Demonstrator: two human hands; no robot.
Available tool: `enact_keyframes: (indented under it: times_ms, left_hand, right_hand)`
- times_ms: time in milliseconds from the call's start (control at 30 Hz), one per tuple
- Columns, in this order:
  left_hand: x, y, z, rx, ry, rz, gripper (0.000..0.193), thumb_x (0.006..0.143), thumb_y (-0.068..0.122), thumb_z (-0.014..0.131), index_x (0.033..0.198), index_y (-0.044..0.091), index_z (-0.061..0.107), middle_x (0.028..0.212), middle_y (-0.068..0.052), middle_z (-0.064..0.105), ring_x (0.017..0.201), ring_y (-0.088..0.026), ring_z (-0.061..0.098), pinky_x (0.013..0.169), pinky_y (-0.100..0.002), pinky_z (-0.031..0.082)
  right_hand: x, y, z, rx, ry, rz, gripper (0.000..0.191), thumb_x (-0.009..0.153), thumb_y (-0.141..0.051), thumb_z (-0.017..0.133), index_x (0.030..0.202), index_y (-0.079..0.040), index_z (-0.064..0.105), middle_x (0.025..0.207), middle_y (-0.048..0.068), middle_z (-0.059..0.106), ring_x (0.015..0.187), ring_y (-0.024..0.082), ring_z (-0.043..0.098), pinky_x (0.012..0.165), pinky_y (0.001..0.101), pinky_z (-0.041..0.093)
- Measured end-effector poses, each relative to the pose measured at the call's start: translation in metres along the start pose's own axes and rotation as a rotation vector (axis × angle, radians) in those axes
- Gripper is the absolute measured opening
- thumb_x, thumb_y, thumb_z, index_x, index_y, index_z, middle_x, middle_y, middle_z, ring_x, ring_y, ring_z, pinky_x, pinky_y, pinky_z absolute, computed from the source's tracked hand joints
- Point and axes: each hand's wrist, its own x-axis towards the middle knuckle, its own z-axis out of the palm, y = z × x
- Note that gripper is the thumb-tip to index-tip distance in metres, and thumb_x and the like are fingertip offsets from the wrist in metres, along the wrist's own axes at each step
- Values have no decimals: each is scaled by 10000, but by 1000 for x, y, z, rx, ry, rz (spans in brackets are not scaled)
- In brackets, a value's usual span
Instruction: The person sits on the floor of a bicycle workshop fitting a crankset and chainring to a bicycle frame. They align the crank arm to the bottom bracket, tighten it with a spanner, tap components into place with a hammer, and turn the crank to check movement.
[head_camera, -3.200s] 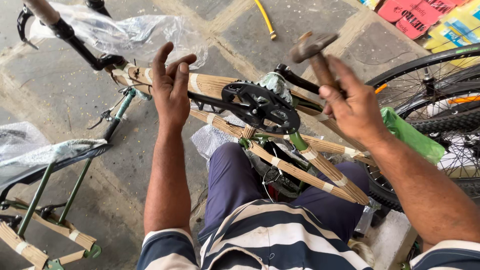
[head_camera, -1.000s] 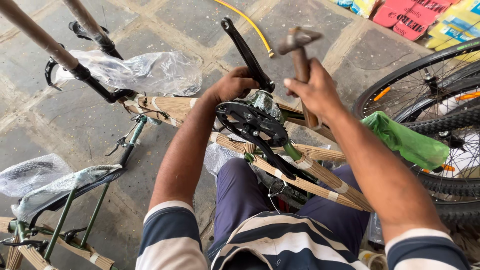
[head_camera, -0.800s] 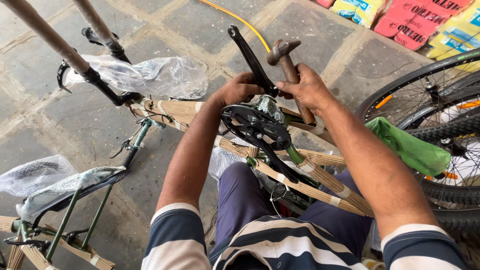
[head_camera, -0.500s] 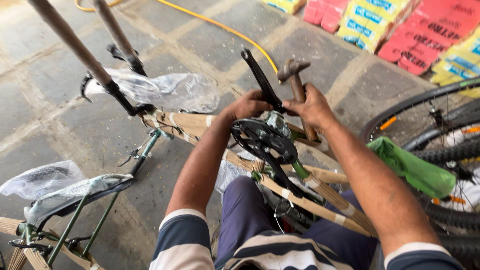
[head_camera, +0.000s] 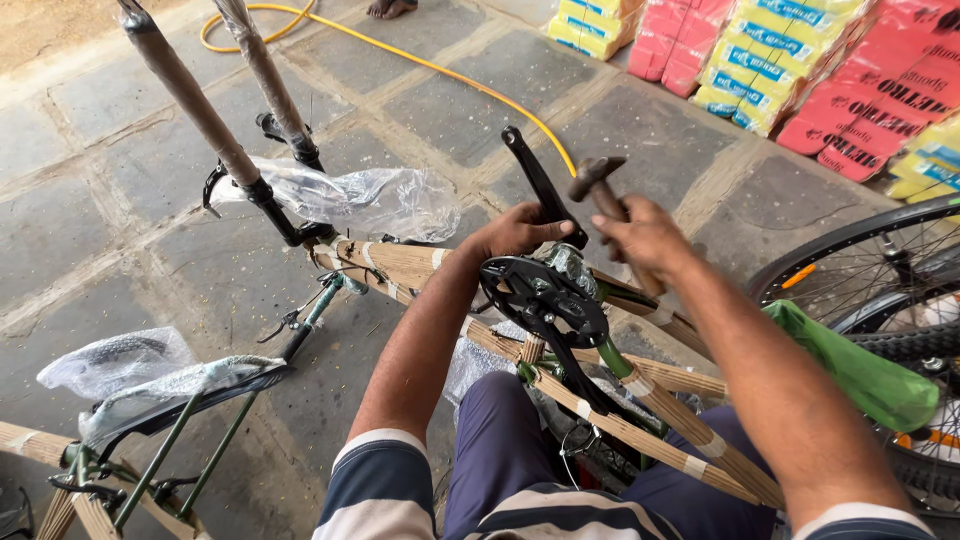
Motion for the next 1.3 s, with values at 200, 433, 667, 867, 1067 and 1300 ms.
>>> enact_keyframes:
  times_ms: [200,433,667,867,1067,1300]
  left_hand:
    - [6,-11,-4,-73,-96,116,418,958,285,735,1234,-28,700,1181,-96,754,1148,-177,673,1045,-345,495]
    - [-4,4,-5,-36,-47,52,420,944,299,751,1253,18,700,1191,-74,754,1155,-187,672,1033,-343,498]
    - [-17,15,-1,218,111,-316,366,920,341,737,1203,110,747,867,33,628,737,-100,472,641,-287,390]
    - [-20,11,2,-97,-14,-50,337,1015,213,678,1269,-7,658,1148,-59,715,1109,-160,652,996,-323,523]
    - [-23,11,2,-107,-45,-67,316,1069,212,624,1288,-14,647,1156,-76,709,1082,-172,643,968,-321,511]
    - [-20,15,5,-92,127,-171,294,1022,266,635,1213,50,692,1056,-12,720,967,-126,657,854,-310,536]
  right_hand:
    - [-93,51,-41,-2,175,-14,374,898,-229,740,1193,-54,590,781,53,603,628,164,569,562,327,483]
    - [-271,217,-79,67,492,-128,857,861,-15,674,1658,-78,365,1191,119,677,658,197,616,561,341,523]
    - [-407,360,18,21,867,246,448,943,-214,742,1271,41,574,1110,157,694,1071,242,649,986,389,502]
    - [-375,418,43,-438,370,822,375,939,-344,631,1072,3,687,941,261,740,881,446,724,790,552,564]
    - [-334,419,43,-404,348,659,303,1017,-271,544,1180,-25,614,975,264,716,895,454,698,778,570,535]
    - [-313,416,67,-278,310,714,250,1058,-223,572,1187,-10,604,1000,222,690,904,373,680,796,489,535]
